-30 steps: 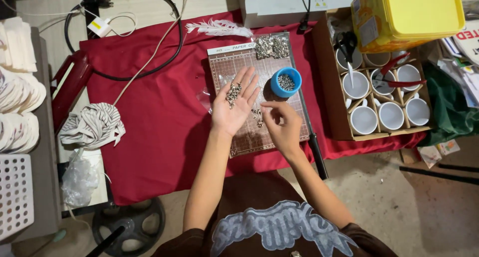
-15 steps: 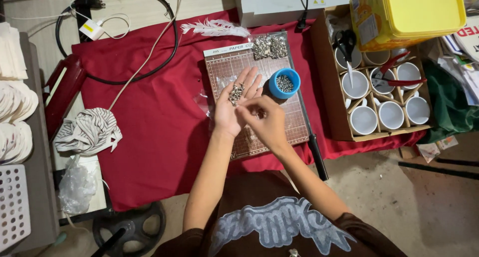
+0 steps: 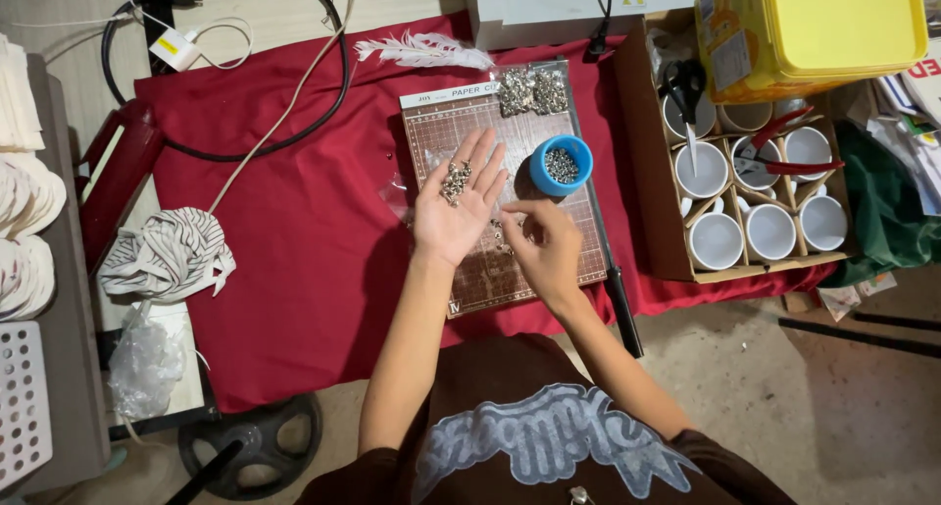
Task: The person sorts small silver metal parts from a plastic bag onto a cutting mat and into a blue container. They repeatedly pick up parts from the mat and their palm, separating them by hand and placing them into the container.
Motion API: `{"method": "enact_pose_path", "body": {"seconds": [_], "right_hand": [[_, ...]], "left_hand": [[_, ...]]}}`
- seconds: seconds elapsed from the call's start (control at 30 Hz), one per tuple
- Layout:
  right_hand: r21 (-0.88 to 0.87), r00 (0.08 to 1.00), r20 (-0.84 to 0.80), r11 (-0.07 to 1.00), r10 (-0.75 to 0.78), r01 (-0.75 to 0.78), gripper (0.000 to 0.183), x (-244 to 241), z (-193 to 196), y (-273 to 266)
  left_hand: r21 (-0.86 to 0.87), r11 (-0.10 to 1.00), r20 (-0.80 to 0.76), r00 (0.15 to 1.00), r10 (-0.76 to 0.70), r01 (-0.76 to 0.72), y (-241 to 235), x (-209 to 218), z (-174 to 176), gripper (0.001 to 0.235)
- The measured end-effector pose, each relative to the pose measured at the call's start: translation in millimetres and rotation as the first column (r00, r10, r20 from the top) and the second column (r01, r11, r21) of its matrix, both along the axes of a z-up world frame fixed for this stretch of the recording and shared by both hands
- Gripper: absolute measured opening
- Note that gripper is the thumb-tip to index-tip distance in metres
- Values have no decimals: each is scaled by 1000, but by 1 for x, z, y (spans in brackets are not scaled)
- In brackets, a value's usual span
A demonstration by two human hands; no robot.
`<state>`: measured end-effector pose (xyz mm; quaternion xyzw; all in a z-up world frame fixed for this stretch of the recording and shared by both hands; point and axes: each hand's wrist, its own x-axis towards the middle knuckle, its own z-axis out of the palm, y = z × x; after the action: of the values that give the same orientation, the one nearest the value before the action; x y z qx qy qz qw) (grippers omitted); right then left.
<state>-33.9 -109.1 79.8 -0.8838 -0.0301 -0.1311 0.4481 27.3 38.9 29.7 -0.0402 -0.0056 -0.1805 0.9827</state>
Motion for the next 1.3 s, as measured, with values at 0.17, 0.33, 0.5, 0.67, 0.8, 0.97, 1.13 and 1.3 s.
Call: {"method": "enact_pose_path", "body": {"seconds": [0.17,0.33,0.5,0.67,0.8,0.97,1.13,1.3], "right_hand": [[-92,986,93,987,141,-133,19,17,29,24],[-119,979,82,977,186,-176,18,15,20,26],[32,996,11,996,83,-84,12,5,9,7],[-50,999,-48,998,22,-25,12,-2,-27,-19],[-120,997,-45,991,57,-62,13,-3,-56,-26],[-24,1000,-3,999,-26,26,14,-2,-39,-8],[-84,985,163,996,56,-43,16,6,2,19],[-92,975,140,983,173,-161,15,10,1,24]], "left_hand": [[195,980,38,999,24,-30,-9,-5,11,58],[229,972,88,996,33,-53,-8,-6,7,58],[77,997,-37,999,7,-4,-7,-7,5,56],[-20,1000,-14,1000,-15,14,-5,-7,-5,56],[6,1000,-21,1000,-16,16,-4,-7,-7,56],[20,1000,-30,999,-16,16,-2,-8,-14,56],[237,971,-31,999,27,-19,-9,-11,-3,57],[314,949,34,999,20,-30,-10,-13,3,57]]}}
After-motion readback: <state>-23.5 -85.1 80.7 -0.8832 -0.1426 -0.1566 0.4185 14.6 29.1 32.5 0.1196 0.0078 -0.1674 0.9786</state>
